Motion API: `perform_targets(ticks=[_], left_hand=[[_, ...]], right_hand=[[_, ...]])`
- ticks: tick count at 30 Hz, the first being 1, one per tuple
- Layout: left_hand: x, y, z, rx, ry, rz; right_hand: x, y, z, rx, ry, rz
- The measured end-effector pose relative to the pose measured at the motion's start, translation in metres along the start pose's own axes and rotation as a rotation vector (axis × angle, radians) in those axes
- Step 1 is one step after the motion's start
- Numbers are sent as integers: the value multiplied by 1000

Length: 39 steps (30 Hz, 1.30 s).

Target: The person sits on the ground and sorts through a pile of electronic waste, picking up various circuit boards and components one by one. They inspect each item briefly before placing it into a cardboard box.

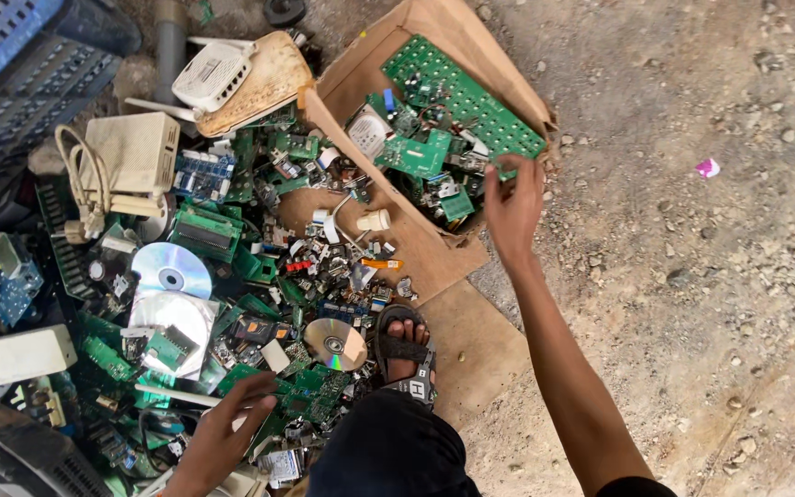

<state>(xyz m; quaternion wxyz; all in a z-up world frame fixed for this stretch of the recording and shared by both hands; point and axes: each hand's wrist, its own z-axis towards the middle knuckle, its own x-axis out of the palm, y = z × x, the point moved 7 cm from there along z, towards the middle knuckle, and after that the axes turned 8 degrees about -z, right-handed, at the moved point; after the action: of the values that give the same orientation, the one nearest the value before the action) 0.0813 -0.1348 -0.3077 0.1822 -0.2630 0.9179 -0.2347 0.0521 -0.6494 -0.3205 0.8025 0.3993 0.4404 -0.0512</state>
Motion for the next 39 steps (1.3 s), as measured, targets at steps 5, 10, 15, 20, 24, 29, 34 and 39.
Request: perform_targets(ticks=[5,10,15,20,24,29,34,39], left_hand=[[6,5,3,-19,28,0],[-3,-3,-9,-34,26,-27],[-13,-7,-20,-47,4,-29],[-19,-8,-27,-4,-15,-26],[-23,-11,-35,63,-45,-7],[-37,-22,-57,172,-104,-55],[-72,-57,-102,378,-286,-121],[-120,-102,-191,557,-500,-594]], right_hand=[[64,82,-66,-189,294,182],[163,114,-82,-351,509,-181],[215,128,-49,-320,502,-535],[238,120,-41,-433,443,-774],[215,139,-43,-442,392,-527],[157,197,-43,-313,367,55],[79,326,-42,82,967,806],[-9,442,-63,114,1203,840]])
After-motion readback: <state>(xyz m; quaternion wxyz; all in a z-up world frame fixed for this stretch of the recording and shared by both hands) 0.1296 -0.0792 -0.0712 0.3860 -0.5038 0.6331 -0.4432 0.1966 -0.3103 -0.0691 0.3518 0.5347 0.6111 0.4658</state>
